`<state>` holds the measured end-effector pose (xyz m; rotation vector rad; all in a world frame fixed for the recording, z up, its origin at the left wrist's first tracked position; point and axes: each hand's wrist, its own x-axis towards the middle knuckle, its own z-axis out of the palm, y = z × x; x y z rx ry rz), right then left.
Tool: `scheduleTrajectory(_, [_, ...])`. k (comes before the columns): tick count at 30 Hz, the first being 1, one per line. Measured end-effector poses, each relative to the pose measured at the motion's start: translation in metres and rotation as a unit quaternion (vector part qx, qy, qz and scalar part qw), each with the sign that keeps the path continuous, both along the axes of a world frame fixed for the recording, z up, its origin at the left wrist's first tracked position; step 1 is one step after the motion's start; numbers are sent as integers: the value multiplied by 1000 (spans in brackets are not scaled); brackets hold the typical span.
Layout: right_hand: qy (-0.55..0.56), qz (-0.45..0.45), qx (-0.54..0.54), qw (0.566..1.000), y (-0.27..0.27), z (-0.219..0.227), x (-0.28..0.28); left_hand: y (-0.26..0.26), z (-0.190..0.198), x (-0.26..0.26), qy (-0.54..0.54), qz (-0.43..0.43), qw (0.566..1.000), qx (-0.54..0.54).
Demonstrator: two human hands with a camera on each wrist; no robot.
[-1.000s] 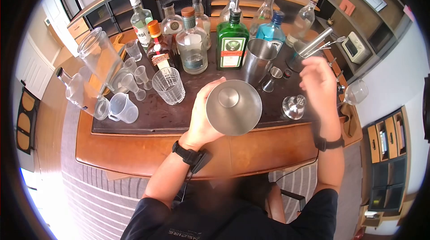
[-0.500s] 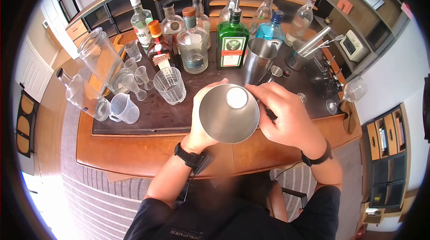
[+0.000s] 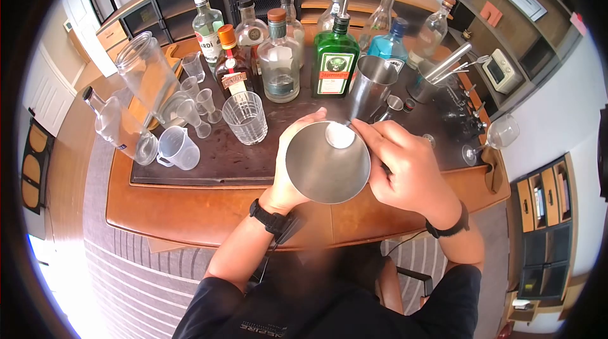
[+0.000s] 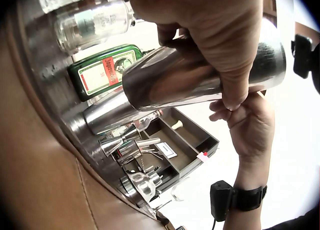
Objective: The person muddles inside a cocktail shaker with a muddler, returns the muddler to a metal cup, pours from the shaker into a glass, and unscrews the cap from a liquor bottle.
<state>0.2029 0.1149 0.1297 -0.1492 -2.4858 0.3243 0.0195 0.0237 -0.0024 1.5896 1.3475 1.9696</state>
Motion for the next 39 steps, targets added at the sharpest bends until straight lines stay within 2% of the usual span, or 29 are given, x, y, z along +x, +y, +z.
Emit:
scheduleTrajectory(2, [8, -9, -5, 1000, -1, -2, -2, 4, 0, 3, 22, 36, 995, 87])
scheduleTrajectory(3, [11, -13, -7, 1000, -1, -4, -4, 4, -1, 4, 20, 25, 995, 94])
scheduleTrajectory(5, [-10, -21, -41, 999, 3, -6, -3, -1, -4, 4, -47, -14, 999, 19])
scheduleTrajectory(6, [-45, -23, -41, 998, 9, -4, -2, -1, 1, 5, 98, 82, 992, -4])
scheduleTrajectory(7, [-78, -24, -44, 996, 18, -1, 1, 2, -18, 2, 76, 88, 991, -59])
scheduleTrajectory(9, [-77, -32, -32, 996, 47, 8, 10, 0, -11, 6, 30, 97, 994, -50])
scheduleTrajectory(10, [-60, -42, -60, 995, 62, 24, 13, 0, -11, 6, 20, 96, 993, -58])
scheduleTrajectory(11, [-60, -117, -142, 981, 85, 29, 18, 0, -9, 6, 10, 97, 993, -68])
scheduleTrajectory(12, [-25, -178, -148, 973, 107, 37, 22, 2, -5, 10, -12, 103, 991, -79])
scheduleTrajectory(13, [62, -224, -72, 970, 139, 33, 28, 3, -2, 12, -13, 102, 992, -76])
scheduleTrajectory(14, [96, -251, -142, 953, 177, 33, 38, 4, 0, 13, -29, 96, 991, -87])
scheduleTrajectory(15, [109, -314, -175, 927, 207, 39, 46, 5, 1, 14, -45, 92, 990, -99])
scheduleTrajectory(16, [158, -337, -289, 882, 218, 48, 51, 6, 1, 14, -42, 99, 988, -106])
scheduleTrajectory(19, [212, -396, -366, 815, 266, 42, 66, 10, -1, 12, -43, 103, 988, -106])
scheduleTrajectory(20, [215, -395, -367, 815, 278, 34, 68, 10, -1, 12, -40, 103, 988, -105])
scheduleTrajectory(23, [142, -477, -335, 800, 316, 3, 74, 12, -1, 10, -17, 121, 986, -114])
scheduleTrajectory(29, [30, -512, -327, 793, 338, -17, 69, 16, -3, 8, -10, 123, 985, -123])
scheduleTrajectory(31, [59, -513, -307, 799, 349, -29, 67, 16, -4, 7, -16, 117, 985, -124])
scheduleTrajectory(33, [106, -533, -200, 815, 359, -36, 63, 16, -4, 7, -19, 119, 985, -126])
scheduleTrajectory(37, [100, -524, -215, 818, 362, -28, 55, 18, -5, 7, -20, 126, 983, -131])
scheduleTrajectory(39, [130, -547, -151, 813, 362, -19, 41, 18, -5, 6, -17, 128, 982, -139])
